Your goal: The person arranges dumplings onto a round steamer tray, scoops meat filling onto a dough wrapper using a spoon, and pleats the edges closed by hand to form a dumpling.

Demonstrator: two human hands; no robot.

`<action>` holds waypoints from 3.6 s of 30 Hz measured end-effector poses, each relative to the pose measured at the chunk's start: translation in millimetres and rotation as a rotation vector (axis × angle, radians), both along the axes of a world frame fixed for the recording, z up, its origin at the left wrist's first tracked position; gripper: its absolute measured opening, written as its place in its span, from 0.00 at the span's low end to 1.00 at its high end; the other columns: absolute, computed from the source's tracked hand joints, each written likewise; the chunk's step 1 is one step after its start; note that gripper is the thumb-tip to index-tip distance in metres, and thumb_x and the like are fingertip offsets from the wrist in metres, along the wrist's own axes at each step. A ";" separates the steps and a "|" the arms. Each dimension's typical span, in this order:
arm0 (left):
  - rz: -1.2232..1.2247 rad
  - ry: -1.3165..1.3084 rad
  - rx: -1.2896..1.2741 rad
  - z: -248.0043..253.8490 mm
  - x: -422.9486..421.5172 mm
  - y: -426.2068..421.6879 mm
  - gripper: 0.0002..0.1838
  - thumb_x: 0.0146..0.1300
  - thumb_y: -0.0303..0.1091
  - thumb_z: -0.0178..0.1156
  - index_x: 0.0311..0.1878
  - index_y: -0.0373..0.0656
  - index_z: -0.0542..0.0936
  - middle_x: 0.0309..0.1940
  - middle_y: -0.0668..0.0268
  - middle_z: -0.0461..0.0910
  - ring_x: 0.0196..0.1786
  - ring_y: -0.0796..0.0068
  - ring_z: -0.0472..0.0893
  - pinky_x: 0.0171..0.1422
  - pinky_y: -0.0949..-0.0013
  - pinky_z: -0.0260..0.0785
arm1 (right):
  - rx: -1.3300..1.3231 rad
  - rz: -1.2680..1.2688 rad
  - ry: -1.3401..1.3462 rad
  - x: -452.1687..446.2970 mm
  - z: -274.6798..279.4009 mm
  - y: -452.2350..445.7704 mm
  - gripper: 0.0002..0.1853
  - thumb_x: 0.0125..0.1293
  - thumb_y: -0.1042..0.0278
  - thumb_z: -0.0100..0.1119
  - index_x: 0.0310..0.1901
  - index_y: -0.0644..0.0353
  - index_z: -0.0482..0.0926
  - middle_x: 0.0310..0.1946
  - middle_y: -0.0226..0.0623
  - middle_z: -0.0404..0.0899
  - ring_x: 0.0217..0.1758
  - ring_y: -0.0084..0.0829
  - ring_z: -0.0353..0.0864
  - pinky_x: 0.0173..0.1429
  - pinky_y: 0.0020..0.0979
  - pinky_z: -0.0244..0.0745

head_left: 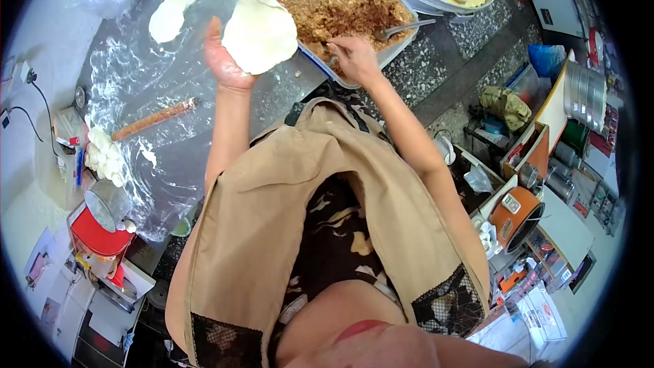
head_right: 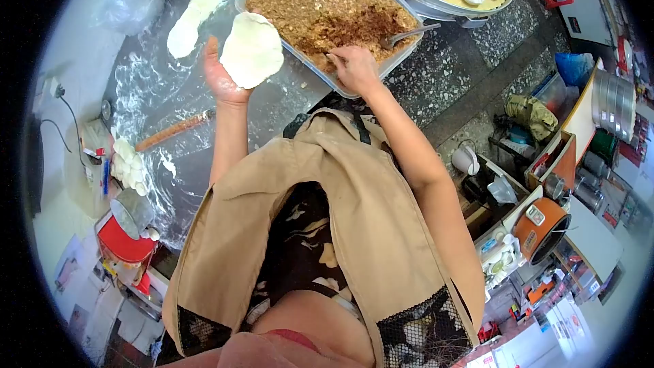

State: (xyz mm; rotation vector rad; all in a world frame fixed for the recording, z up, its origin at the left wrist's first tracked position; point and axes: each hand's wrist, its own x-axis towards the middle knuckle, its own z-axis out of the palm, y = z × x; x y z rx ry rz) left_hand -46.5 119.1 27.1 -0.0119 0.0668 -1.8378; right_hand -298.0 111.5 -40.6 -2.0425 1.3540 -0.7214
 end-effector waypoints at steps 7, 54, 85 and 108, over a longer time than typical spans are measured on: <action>-0.005 -0.329 0.316 -10.4 -1.9 12.2 0.35 0.66 0.55 0.43 0.65 0.34 0.68 0.64 0.50 0.71 0.64 0.44 0.72 0.70 0.43 0.62 | 0.418 -0.219 0.163 -15.6 29.4 -5.2 0.15 0.64 0.56 0.57 0.41 0.56 0.87 0.28 0.46 0.84 0.35 0.45 0.84 0.44 0.40 0.77; -0.015 -0.617 0.675 9.7 -10.1 37.2 0.35 0.71 0.56 0.40 0.64 0.31 0.67 0.62 0.45 0.72 0.63 0.45 0.73 0.70 0.45 0.64 | 0.002 -0.030 0.399 -9.6 19.0 13.5 0.08 0.57 0.63 0.61 0.28 0.56 0.86 0.27 0.38 0.83 0.39 0.38 0.80 0.46 0.41 0.68; -0.085 -0.181 0.194 21.0 -88.2 -9.0 0.34 0.71 0.60 0.36 0.62 0.38 0.71 0.57 0.52 0.77 0.59 0.51 0.76 0.67 0.48 0.66 | -0.665 -0.334 0.141 18.1 113.7 88.6 0.17 0.55 0.72 0.63 0.49 0.60 0.83 0.32 0.26 0.76 0.37 0.28 0.70 0.47 0.31 0.58; -0.091 -0.556 0.252 21.4 -14.1 43.6 0.25 0.61 0.31 0.59 0.62 0.35 0.70 0.53 0.55 0.79 0.54 0.60 0.81 0.60 0.55 0.76 | -0.491 0.179 0.385 52.5 28.5 -59.6 0.15 0.51 0.74 0.61 0.43 0.52 0.82 0.33 0.30 0.82 0.44 0.33 0.78 0.49 0.36 0.67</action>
